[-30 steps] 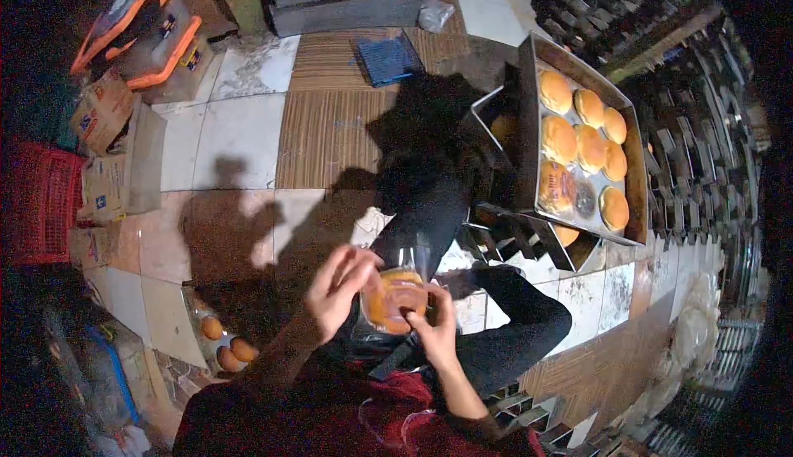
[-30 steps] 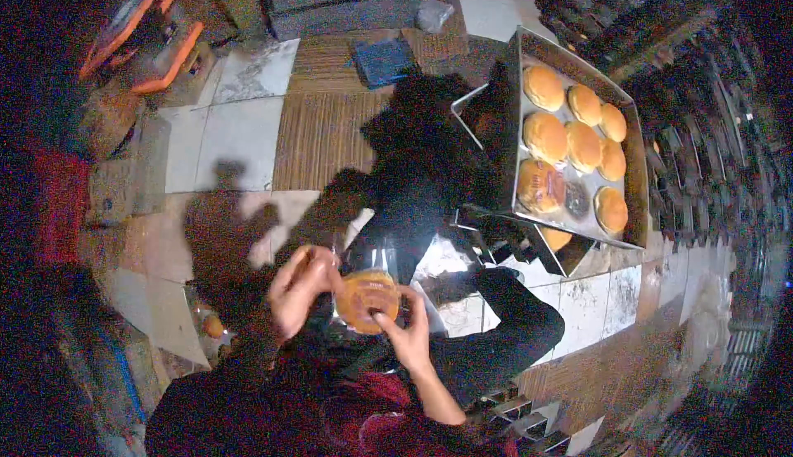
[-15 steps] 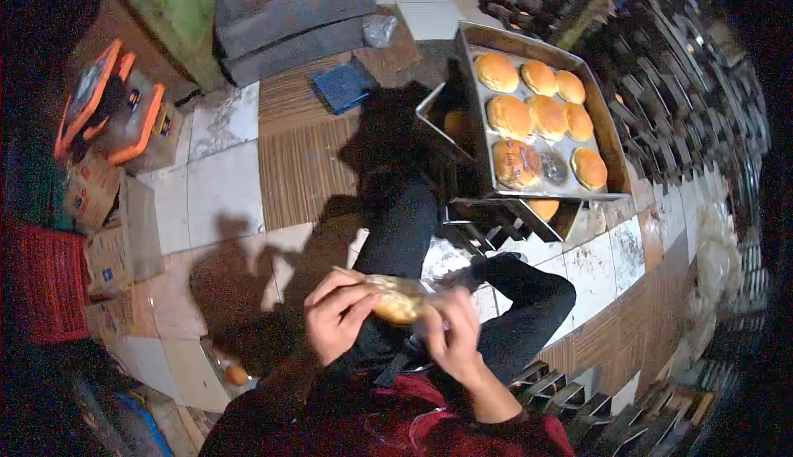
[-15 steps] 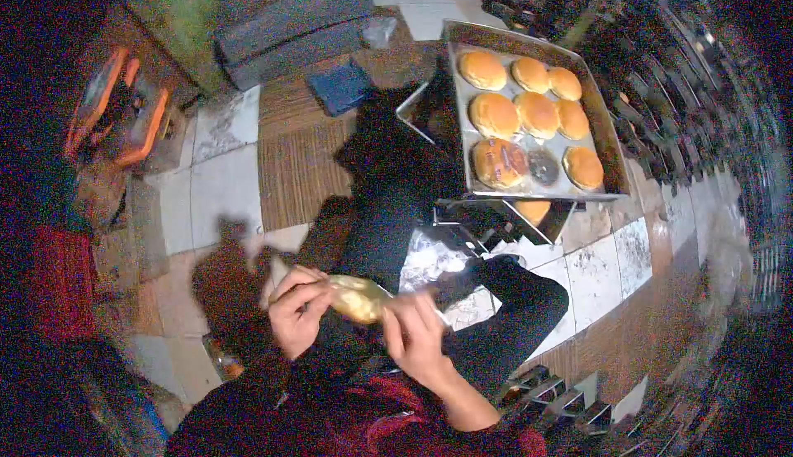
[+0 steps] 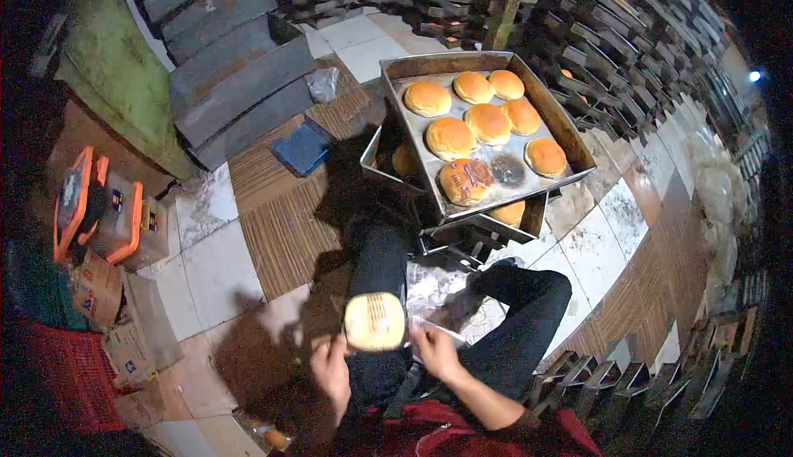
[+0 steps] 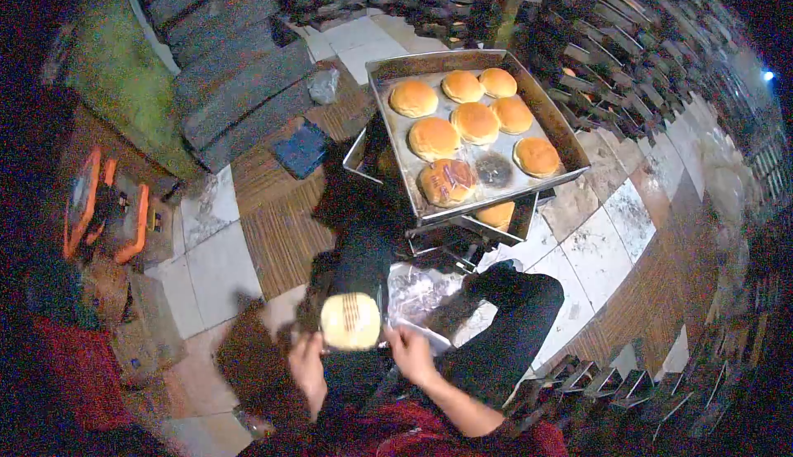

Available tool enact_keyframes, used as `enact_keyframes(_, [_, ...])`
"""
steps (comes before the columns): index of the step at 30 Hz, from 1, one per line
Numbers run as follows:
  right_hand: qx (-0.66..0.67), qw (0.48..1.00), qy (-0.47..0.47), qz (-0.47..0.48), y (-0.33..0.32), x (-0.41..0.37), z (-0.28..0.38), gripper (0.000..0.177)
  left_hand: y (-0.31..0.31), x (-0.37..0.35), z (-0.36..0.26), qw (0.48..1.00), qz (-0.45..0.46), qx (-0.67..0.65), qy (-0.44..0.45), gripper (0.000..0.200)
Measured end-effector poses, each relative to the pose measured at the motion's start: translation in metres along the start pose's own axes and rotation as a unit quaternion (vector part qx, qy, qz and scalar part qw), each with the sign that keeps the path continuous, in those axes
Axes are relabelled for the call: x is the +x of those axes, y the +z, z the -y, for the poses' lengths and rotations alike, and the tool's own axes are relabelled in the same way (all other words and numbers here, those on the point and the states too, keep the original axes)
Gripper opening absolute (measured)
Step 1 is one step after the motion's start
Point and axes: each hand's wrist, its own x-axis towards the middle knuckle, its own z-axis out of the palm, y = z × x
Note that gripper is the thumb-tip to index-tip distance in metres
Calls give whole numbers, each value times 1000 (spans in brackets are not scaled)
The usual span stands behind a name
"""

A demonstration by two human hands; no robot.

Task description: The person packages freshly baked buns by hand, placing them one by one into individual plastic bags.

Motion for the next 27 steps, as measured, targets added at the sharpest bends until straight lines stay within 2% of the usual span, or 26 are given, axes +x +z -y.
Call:
enact_keyframes(1, [-69,993,-88,-43,2,-15,-4,27,-1,-14,-1,1000,-17,19,-2,18])
enact_keyframes(2, [-122,965,-197,-119,0,-28,11,17,0,-19,-5,994,-45,38,-96,18])
enact_keyframes(3, [-157,948,-235,-147,-6,-41,31,17,1,-23,-13,988,-50,-13,-149,19])
enact_keyframes(4, [-147,931,-303,-144,-11,-51,61,35,2,-28,-25,976,-57,-63,-201,20])
enact_keyframes(5, [-229,903,-349,-97,-9,-55,79,43,3,-31,-39,976,-56,-62,-202,20])
enact_keyframes(6, [-310,865,-393,-50,-7,-54,90,52,7,-31,-55,965,-40,-93,-241,22])
enact_keyframes(7, [-379,843,-381,-32,-4,-33,74,58,11,-33,-72,952,-23,-122,-280,24])
enact_keyframes(8, [-446,816,-366,-14,-3,-9,59,63,16,-37,-92,976,1,-113,-185,33])
enact_keyframes(9, [-293,934,-201,24,-21,5,83,67,14,-31,-82,990,-28,-114,-81,34])
enact_keyframes(10, [-121,990,-28,61,-46,26,108,72,10,-18,-70,991,-59,-116,27,36])
enact_keyframes(11, [-128,936,-320,-72,-72,47,106,71,0,-6,-68,990,-97,-97,-30,37])
enact_keyframes(12, [-81,964,-242,-71,-106,52,133,74,1,-7,-70,990,-99,-99,-31,37])
enact_keyframes(13, [-60,955,-264,-123,-133,57,158,77,4,-10,-73,986,-107,-117,-47,36])
enact_keyframes(14, [-21,969,-210,-131,-162,68,170,80,5,-13,-74,983,-112,-133,-66,35])
enact_keyframes(15, [59,967,-219,-115,-179,78,187,77,0,-14,-67,981,-62,-157,-96,33])
enact_keyframes(17, [27,952,-246,-179,-214,131,170,64,8,-20,-67,974,-18,-195,-109,32])
enact_keyframes(18, [-103,902,-228,-352,-212,128,171,50,11,-23,-68,965,22,-234,-118,31])
enact_keyframes(19, [-167,844,-278,-427,-214,130,153,42,13,-25,-71,958,36,-257,-122,22])
enact_keyframes(20, [-227,772,-328,-495,-211,126,131,34,14,-22,-70,957,36,-262,-117,22])
enact_keyframes(21, [-194,821,-306,-441,-188,104,116,22,13,-21,-66,967,53,-231,-95,23])
enact_keyframes(22, [-154,879,-268,-363,-156,86,89,21,10,-20,-62,975,69,-195,-76,24])
enact_keyframes(23, [-234,916,-240,-219,-128,71,55,31,10,-18,-59,976,97,-178,-84,20])
enact_keyframes(24, [-302,926,-218,-66,-101,56,21,42,14,-18,-57,976,97,-178,-85,20])
enact_keyframes(25, [-363,895,-258,-6,-74,46,-26,40,20,-19,-55,969,158,-157,-107,19])
enact_keyframes(26, [-322,923,-212,-8,-50,35,-54,37,26,-20,-52,958,219,-133,-128,18])
enact_keyframes(27, [-309,937,-153,58,-43,24,-65,36,31,-24,-50,948,253,-134,-135,17])
